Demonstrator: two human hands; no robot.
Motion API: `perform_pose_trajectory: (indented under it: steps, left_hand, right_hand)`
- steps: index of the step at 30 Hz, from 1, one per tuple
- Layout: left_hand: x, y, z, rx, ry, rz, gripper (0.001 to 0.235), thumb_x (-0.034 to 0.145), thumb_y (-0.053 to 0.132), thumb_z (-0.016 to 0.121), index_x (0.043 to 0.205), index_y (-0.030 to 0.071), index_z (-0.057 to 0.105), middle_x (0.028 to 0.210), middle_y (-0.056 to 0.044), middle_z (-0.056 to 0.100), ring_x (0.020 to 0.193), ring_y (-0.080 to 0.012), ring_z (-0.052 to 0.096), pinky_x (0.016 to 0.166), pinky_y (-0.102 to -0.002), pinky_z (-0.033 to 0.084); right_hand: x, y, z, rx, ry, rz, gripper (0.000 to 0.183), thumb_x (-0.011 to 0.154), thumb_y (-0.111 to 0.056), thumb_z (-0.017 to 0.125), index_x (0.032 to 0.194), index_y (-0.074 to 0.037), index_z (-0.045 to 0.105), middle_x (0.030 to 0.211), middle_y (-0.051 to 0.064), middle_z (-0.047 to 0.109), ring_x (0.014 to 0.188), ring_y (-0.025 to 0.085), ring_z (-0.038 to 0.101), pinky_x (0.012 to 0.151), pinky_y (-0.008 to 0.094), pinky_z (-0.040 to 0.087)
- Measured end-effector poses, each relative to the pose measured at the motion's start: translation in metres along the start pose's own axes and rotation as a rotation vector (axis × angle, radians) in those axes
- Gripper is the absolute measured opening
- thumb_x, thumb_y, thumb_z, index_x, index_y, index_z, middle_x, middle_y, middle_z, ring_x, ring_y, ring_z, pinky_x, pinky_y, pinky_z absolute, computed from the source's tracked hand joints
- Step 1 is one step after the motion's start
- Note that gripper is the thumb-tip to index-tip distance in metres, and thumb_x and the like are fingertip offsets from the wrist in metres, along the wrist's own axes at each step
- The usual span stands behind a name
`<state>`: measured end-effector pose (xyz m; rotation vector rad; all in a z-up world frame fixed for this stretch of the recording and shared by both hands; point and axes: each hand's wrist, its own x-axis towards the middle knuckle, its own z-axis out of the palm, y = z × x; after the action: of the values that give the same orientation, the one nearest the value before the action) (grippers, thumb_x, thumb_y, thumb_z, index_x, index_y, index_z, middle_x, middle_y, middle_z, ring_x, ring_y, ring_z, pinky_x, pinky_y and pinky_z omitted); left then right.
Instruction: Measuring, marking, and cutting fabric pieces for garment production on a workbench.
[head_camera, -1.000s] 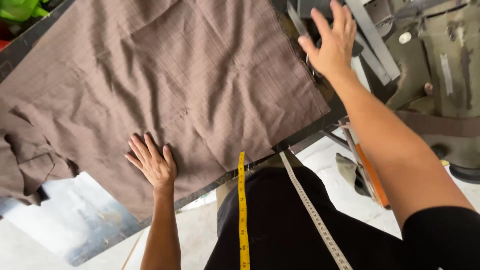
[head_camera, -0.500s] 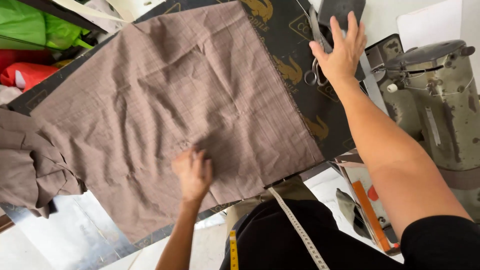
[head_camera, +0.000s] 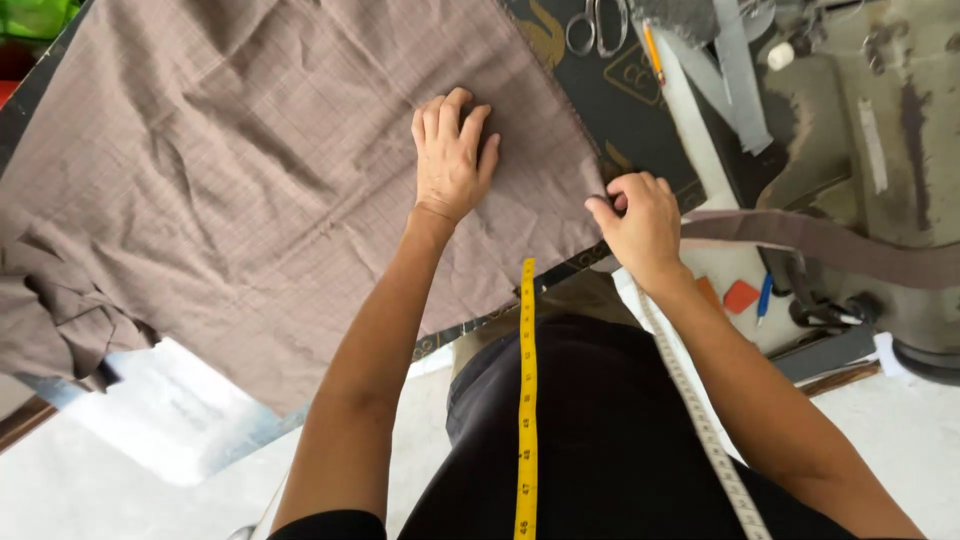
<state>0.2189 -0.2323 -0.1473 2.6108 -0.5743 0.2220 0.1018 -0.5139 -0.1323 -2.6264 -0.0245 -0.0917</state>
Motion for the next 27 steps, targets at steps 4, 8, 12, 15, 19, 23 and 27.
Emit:
perform_pose_trajectory:
  steps: [4,8,12,15,19,23,27]
  left_hand:
    - [-0.020,0.009,-0.001,-0.031,0.074,-0.019,0.031,0.098,0.031,0.063,0.122,0.013,0.060,0.125,-0.010,0.051,0.119,-0.0317,0.049,0.105,-0.049,0.035]
    - [-0.033,0.012,0.000,0.018,0.091,-0.139,0.024,0.097,0.029,0.062,0.117,0.016,0.058,0.120,-0.007,0.050,0.115,-0.0285,0.049,0.100,-0.045,0.036]
    - [-0.057,0.039,-0.001,0.047,0.083,-0.207,0.024,0.089,0.026,0.067,0.110,0.019,0.058,0.114,-0.006,0.051,0.104,-0.0303,0.051,0.088,-0.046,0.039]
    - [-0.098,0.074,0.017,-0.072,0.006,-0.055,0.020,0.082,0.025,0.068,0.099,0.019,0.059,0.110,-0.006,0.053,0.096,-0.0299,0.053,0.078,-0.045,0.041]
    - [-0.132,0.095,-0.012,-0.301,-0.068,0.179,0.013,0.082,0.028,0.066,0.083,0.019,0.056,0.101,-0.005,0.056,0.090,-0.0299,0.056,0.074,-0.044,0.041]
    - [-0.147,0.009,-0.057,-0.135,0.035,-0.037,0.008,0.085,0.019,0.068,0.085,0.018,0.060,0.094,-0.009,0.056,0.084,-0.0350,0.055,0.070,-0.047,0.044]
    - [-0.123,-0.025,-0.103,0.007,0.197,-0.427,0.018,0.092,0.010,0.062,0.110,0.007,0.061,0.115,-0.017,0.054,0.094,-0.0373,0.052,0.081,-0.051,0.040]
  right_hand:
    - [-0.002,-0.015,-0.001,0.189,-0.009,0.292,0.029,0.082,-0.027,0.089,0.094,-0.013,0.066,0.083,0.003,0.067,0.077,0.024,0.070,0.063,0.036,0.055]
    - [-0.011,-0.006,0.000,0.559,-0.078,0.641,0.041,0.090,-0.034,0.091,0.105,-0.001,0.071,0.083,0.016,0.074,0.065,0.021,0.072,0.049,0.031,0.058]
    - [-0.010,-0.006,-0.006,0.670,-0.133,0.723,0.030,0.096,-0.025,0.084,0.102,0.001,0.070,0.082,0.015,0.074,0.065,0.018,0.073,0.053,0.028,0.062]
    - [-0.018,0.010,0.003,0.654,-0.139,0.735,0.025,0.096,-0.021,0.083,0.103,0.000,0.071,0.082,0.014,0.073,0.064,0.018,0.073,0.052,0.030,0.063]
    - [-0.020,0.015,-0.005,0.369,-0.201,0.631,0.028,0.089,-0.024,0.087,0.108,-0.008,0.076,0.083,0.008,0.075,0.072,0.017,0.073,0.056,0.033,0.060]
    - [0.008,-0.039,-0.047,-0.142,-0.089,0.055,0.048,0.080,-0.011,0.089,0.124,-0.005,0.071,0.117,0.015,0.059,0.097,0.038,0.067,0.075,0.049,0.058]
    - [0.068,-0.075,-0.010,0.032,-0.154,-0.193,0.028,0.094,-0.009,0.078,0.121,-0.005,0.069,0.117,0.018,0.058,0.110,0.039,0.058,0.081,0.051,0.053]
